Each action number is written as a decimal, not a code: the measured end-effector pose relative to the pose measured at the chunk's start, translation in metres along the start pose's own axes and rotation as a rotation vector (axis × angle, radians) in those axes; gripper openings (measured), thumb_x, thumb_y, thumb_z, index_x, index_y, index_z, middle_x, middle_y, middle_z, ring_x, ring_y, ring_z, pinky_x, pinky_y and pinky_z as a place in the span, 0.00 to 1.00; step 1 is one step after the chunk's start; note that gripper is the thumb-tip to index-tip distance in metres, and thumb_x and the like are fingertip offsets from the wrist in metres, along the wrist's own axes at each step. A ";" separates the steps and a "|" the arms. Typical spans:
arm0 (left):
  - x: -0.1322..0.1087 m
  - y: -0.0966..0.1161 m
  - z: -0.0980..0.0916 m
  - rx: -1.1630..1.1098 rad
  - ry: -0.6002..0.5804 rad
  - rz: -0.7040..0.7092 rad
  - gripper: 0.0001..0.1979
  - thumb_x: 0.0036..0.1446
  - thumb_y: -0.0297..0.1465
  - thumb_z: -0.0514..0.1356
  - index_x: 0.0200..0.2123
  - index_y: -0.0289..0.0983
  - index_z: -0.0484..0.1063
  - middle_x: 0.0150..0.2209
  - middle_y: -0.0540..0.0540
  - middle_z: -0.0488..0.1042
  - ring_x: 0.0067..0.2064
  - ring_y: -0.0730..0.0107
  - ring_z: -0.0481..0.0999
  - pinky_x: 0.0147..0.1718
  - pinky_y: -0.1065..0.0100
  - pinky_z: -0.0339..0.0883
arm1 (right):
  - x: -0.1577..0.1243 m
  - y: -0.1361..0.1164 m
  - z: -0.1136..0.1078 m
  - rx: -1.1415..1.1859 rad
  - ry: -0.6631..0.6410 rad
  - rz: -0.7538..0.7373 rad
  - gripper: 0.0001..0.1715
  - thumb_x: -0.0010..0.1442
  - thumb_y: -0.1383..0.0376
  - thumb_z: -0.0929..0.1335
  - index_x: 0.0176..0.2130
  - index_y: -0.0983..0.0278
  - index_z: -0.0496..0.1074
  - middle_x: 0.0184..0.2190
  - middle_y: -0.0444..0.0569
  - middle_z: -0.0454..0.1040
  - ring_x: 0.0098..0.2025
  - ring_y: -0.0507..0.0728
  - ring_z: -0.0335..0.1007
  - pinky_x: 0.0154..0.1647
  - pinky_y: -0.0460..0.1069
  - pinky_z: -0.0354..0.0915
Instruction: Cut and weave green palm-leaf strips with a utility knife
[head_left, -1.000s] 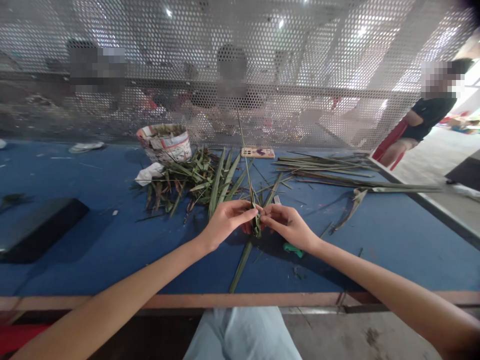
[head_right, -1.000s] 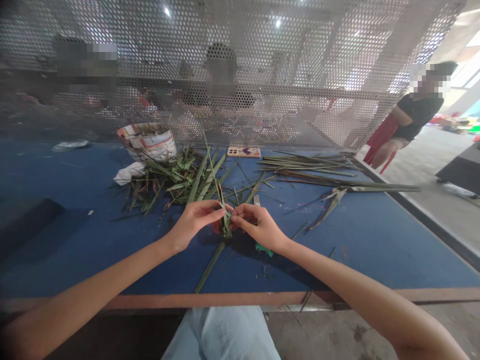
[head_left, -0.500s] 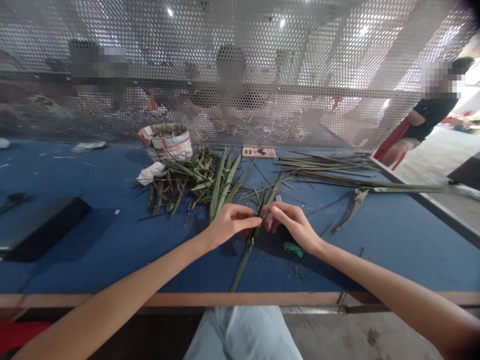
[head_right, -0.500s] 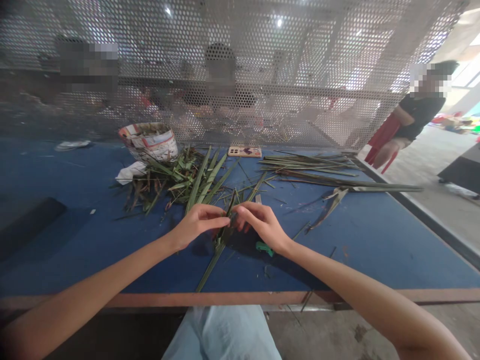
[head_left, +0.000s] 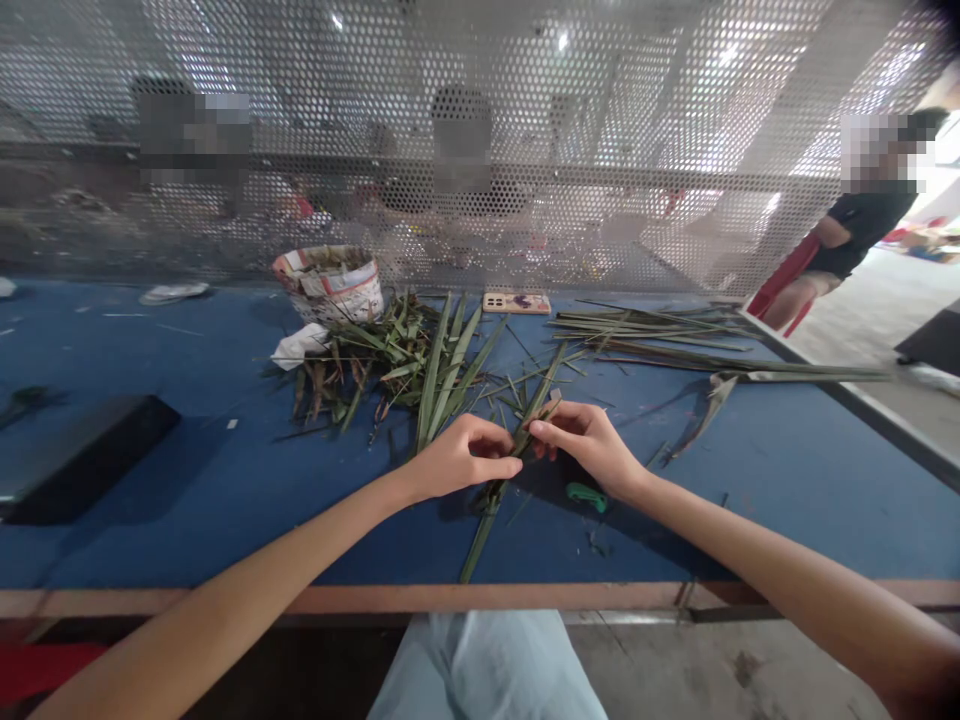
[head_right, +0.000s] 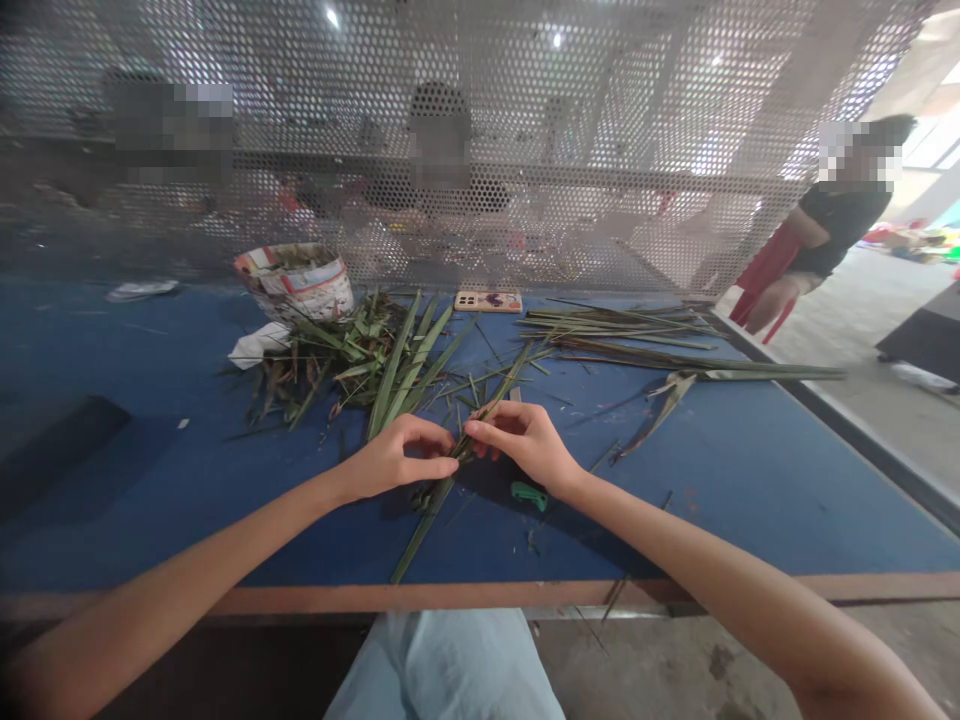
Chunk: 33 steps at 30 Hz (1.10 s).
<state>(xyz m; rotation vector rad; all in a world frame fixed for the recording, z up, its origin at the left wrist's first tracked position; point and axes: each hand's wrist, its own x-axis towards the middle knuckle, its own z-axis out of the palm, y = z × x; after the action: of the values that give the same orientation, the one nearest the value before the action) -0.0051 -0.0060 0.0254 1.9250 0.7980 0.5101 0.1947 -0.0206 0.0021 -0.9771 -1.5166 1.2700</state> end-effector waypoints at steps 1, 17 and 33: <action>0.000 0.001 0.000 0.003 0.002 0.009 0.13 0.53 0.36 0.60 0.21 0.34 0.70 0.19 0.53 0.62 0.24 0.76 0.59 0.24 0.72 0.52 | 0.000 -0.001 0.000 -0.002 -0.005 0.001 0.18 0.53 0.52 0.72 0.31 0.65 0.74 0.22 0.44 0.72 0.24 0.50 0.65 0.25 0.46 0.64; 0.002 -0.002 0.003 -0.596 -0.105 -0.170 0.21 0.61 0.42 0.54 0.34 0.31 0.77 0.28 0.40 0.79 0.30 0.69 0.77 0.34 0.70 0.67 | -0.002 -0.001 0.000 0.019 -0.126 -0.036 0.15 0.51 0.55 0.73 0.29 0.65 0.76 0.24 0.45 0.73 0.26 0.51 0.66 0.28 0.47 0.64; 0.000 0.000 0.004 -0.304 -0.015 -0.071 0.12 0.53 0.35 0.63 0.34 0.31 0.78 0.29 0.42 0.80 0.31 0.68 0.77 0.31 0.72 0.66 | 0.000 0.000 0.003 0.018 -0.047 -0.001 0.19 0.45 0.53 0.75 0.25 0.67 0.75 0.24 0.45 0.73 0.23 0.49 0.64 0.24 0.45 0.63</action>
<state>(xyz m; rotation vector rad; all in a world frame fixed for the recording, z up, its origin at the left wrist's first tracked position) -0.0028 -0.0082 0.0235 1.6138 0.7309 0.5400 0.1920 -0.0218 0.0022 -0.9407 -1.5396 1.3119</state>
